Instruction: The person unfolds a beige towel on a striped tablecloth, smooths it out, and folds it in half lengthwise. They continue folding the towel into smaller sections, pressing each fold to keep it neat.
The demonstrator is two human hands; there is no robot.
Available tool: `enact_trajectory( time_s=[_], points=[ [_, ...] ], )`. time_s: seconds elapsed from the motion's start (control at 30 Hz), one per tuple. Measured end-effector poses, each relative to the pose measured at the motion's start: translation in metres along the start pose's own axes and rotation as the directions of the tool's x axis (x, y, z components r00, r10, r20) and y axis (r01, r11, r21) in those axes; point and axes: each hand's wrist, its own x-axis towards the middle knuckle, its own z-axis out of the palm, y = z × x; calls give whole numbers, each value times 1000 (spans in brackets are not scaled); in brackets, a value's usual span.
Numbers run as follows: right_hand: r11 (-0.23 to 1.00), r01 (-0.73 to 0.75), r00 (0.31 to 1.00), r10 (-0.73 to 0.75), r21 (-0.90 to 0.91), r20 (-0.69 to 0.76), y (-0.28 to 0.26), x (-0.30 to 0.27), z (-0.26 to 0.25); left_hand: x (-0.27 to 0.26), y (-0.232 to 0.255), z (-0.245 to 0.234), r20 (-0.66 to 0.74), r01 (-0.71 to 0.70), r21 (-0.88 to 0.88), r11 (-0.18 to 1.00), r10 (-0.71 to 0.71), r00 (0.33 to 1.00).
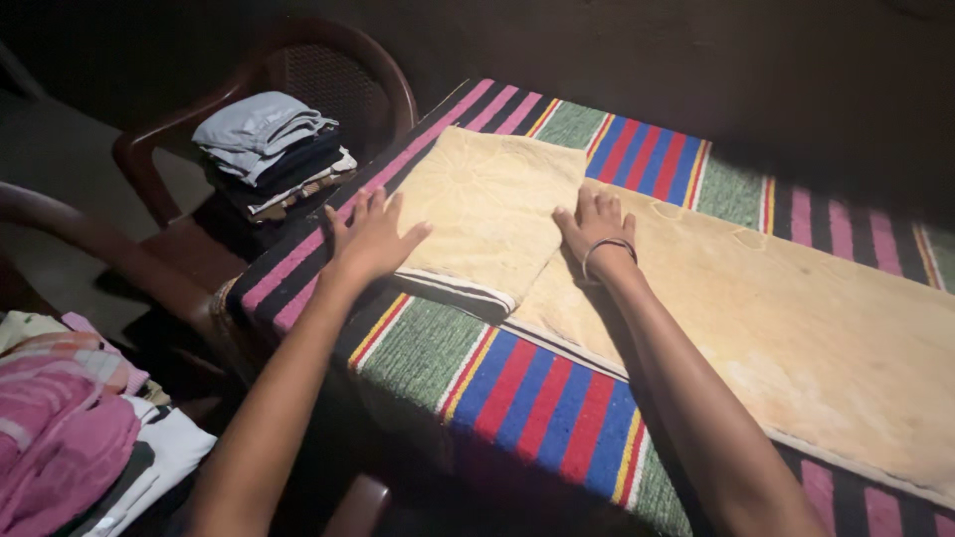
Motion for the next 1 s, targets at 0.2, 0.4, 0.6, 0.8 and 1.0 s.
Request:
enact_trajectory(
  time_s=[0.2, 0.4, 0.6, 0.8, 1.0],
  points=[
    [916, 359, 933, -346, 179, -103, -4, 12, 38, -31, 73, 21, 147, -381, -153, 912, 402, 904],
    [730, 659, 735, -575, 180, -361, -5, -4, 32, -59, 96, 29, -280, -654, -252, 714, 593, 755],
    [790, 528, 817, -372, 312, -441, -37, -50, -13, -18, 80, 22, -249, -270, -697, 665, 129, 960],
    [817, 530, 830, -444, 229, -338, -79, -114, -41, -2, 78, 25, -72, -141, -867, 477, 159, 985],
    [874, 480, 858, -449, 79, -250, -82, -110, -29, -29, 67, 11, 50, -132, -931, 341, 478, 877]
  ],
)
